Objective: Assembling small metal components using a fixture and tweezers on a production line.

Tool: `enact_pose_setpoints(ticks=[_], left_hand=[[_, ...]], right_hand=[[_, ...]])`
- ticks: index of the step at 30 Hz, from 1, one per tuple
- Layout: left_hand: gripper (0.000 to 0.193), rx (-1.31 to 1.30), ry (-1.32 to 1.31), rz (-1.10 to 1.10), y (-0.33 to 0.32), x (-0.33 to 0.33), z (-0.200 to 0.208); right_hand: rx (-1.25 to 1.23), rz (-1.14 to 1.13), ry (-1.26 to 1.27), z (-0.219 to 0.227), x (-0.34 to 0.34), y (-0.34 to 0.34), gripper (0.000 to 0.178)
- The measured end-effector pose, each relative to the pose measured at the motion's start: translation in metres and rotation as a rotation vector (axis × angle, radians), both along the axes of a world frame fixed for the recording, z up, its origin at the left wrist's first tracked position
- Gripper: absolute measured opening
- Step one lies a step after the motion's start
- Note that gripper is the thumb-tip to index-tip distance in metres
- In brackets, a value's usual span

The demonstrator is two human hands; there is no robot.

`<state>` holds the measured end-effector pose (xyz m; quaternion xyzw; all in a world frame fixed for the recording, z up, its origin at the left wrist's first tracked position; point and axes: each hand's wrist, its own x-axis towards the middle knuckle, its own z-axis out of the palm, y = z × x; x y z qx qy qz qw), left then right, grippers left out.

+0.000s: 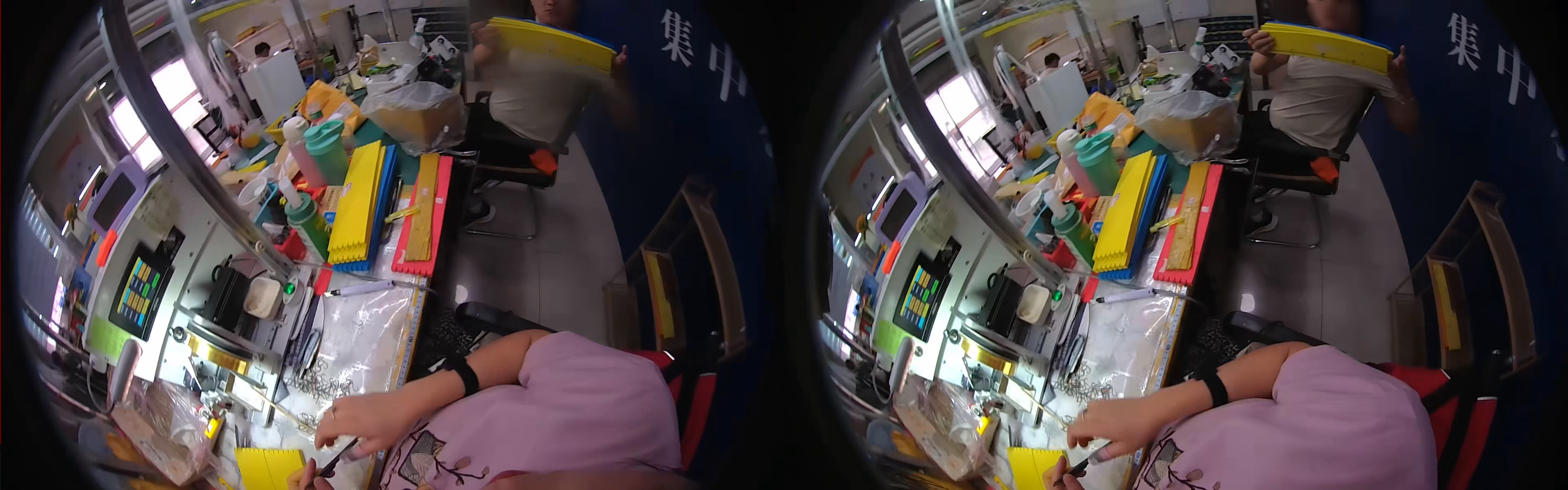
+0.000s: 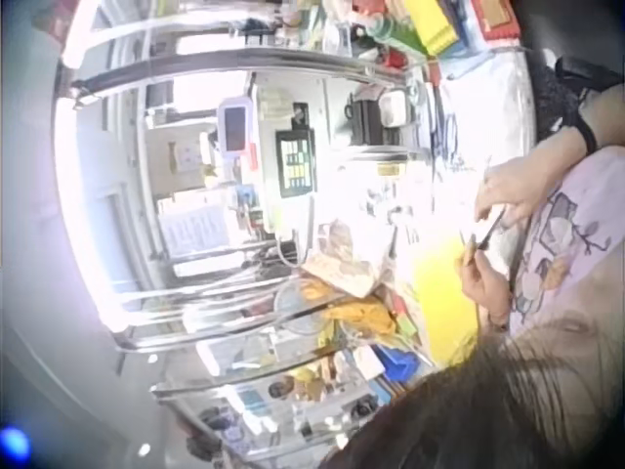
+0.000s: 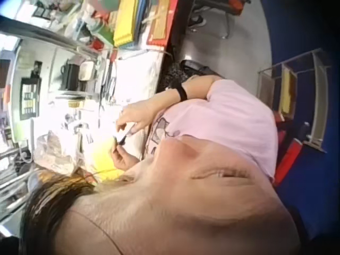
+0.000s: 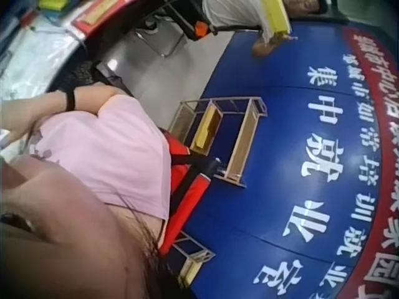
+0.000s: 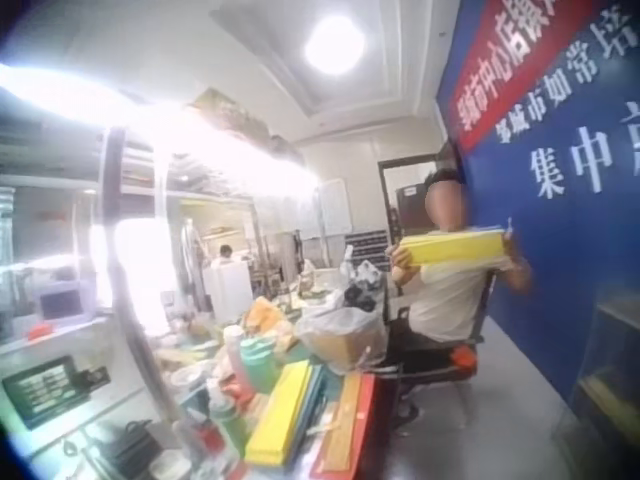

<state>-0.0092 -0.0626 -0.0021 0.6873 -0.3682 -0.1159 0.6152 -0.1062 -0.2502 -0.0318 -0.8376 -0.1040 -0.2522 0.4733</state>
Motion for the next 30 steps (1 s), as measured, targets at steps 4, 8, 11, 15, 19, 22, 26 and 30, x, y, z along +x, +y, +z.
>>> enact_pose_setpoints(ticks=[4, 8, 11, 15, 19, 22, 26, 30], left_hand=[[0.023, -0.009, 0.009, -0.056, -0.012, -0.001, -0.003], [0.019, -0.042, 0.053, -0.038, -0.011, 0.006, -0.013], [0.015, -0.143, 0.096, -0.01, -0.012, 0.01, -0.021], [0.017, -0.17, 0.068, 0.018, -0.012, 0.011, -0.023], [0.021, -0.172, 0.031, 0.026, -0.01, 0.013, -0.021], [0.011, -0.154, 0.007, 0.08, -0.015, 0.007, -0.013], [0.009, -0.177, 0.053, 0.127, -0.025, 0.009, -0.009], [0.006, -0.239, 0.057, -0.075, -0.012, 0.021, -0.019]], right_hand=[[0.136, 0.076, 0.112, 0.002, -0.002, 0.006, 0.023], [0.094, 0.095, -0.023, -0.008, 0.0, 0.006, 0.016], [0.094, 0.046, -0.005, -0.003, -0.009, 0.008, 0.015], [0.081, 0.024, -0.042, -0.006, -0.011, 0.008, 0.017], [0.087, 0.02, 0.003, -0.006, -0.013, 0.008, 0.02], [0.08, 0.004, 0.16, -0.001, -0.015, 0.005, 0.021], [0.004, -0.128, 0.166, 0.005, -0.035, -0.018, 0.028], [-0.129, -0.771, 0.35, -0.005, -0.061, -0.059, 0.032]])
